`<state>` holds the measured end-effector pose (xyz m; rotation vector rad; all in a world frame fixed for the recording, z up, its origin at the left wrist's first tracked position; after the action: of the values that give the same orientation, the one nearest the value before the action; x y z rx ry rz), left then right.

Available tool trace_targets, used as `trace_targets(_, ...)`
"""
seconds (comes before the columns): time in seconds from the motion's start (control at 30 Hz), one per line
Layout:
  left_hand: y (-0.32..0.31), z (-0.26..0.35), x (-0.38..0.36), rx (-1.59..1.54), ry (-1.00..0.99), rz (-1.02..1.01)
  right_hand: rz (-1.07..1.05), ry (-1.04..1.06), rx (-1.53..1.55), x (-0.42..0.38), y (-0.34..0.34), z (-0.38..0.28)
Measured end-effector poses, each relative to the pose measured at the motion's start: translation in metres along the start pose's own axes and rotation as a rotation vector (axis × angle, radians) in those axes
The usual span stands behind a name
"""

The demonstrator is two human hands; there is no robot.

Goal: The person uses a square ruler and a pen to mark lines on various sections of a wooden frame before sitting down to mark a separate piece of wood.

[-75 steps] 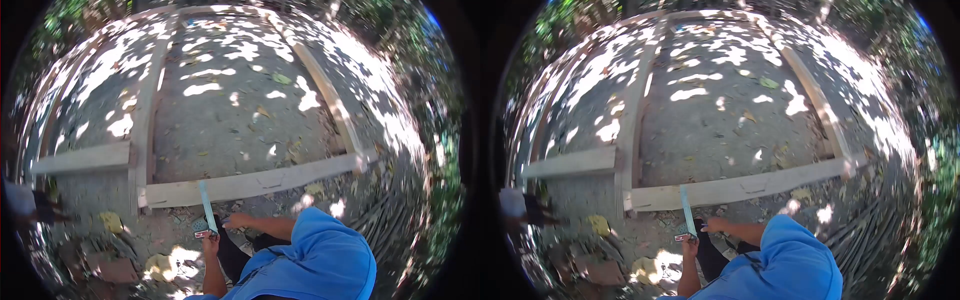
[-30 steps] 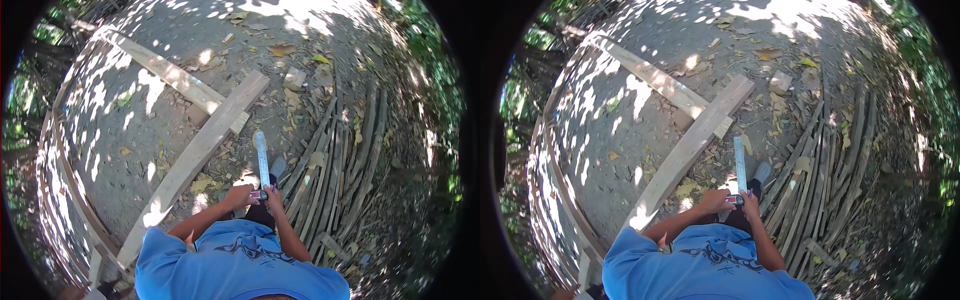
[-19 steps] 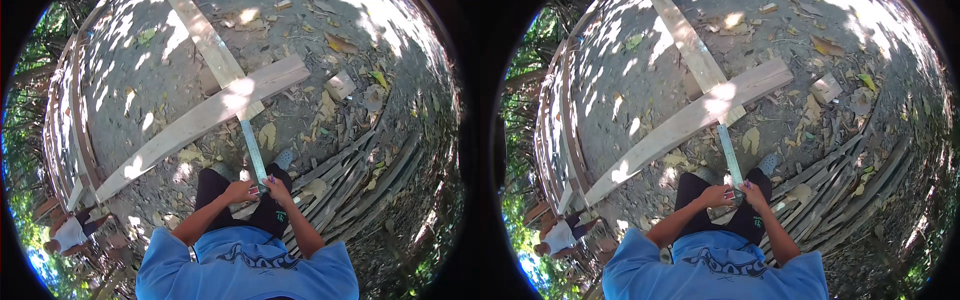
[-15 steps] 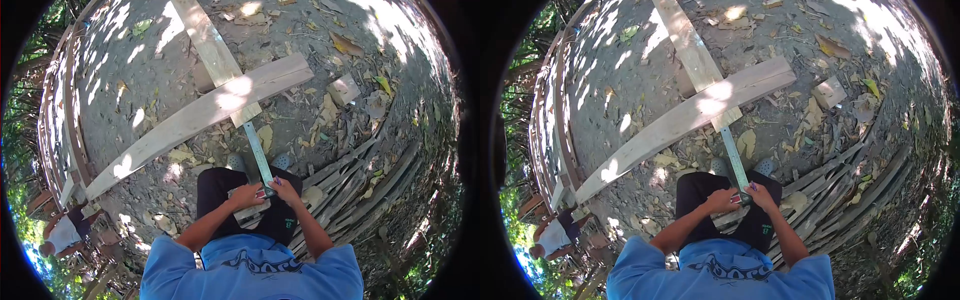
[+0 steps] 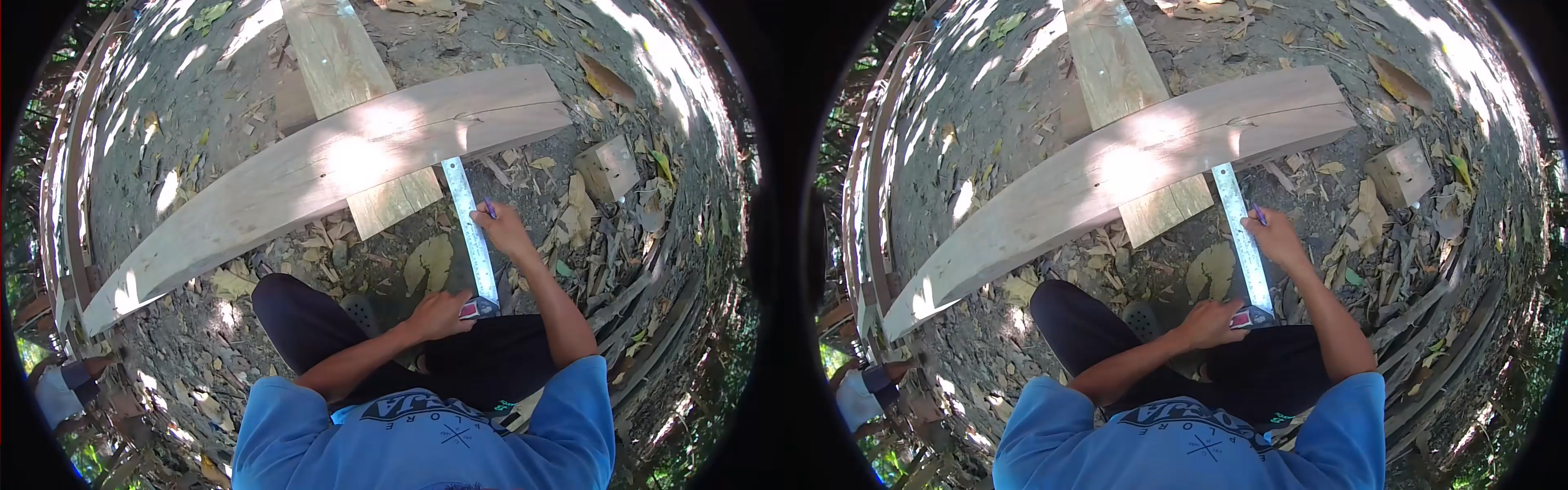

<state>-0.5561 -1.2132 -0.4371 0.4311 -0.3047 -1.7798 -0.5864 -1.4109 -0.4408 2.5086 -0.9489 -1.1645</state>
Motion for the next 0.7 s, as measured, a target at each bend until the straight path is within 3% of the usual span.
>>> trace_targets(0.27, -0.005, -0.011, -0.007, -0.053, 0.102, -0.025, -0.039, 0.049, -0.062, 0.005, -0.014, -0.01)
trace_targets(0.4, -0.01, -0.016, -0.002, -0.076, 0.059, 0.033, -0.008, 0.086, 0.007, 0.008, -0.014, -0.002)
trace_targets(0.5, -0.006, -0.009, 0.0, -0.073, 0.047, 0.027, -0.043, -0.015, 0.003, 0.004, -0.005, 0.002)
trace_targets(0.7, -0.016, -0.02, 0.002, -0.061, 0.093, -0.011, -0.046, -0.015, -0.018, 0.012, -0.011, 0.002)
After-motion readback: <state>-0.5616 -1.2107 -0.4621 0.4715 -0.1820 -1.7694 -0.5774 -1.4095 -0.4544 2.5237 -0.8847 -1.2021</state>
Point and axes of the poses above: each hand's wrist, its own x-axis towards the middle knuckle, its own y-axis out of the back of the hand, z = x × y, the point moved 4 cm from there along x, towards the middle knuckle, and after that the axes turned 14 degrees about -y, right-handed, at the moved point
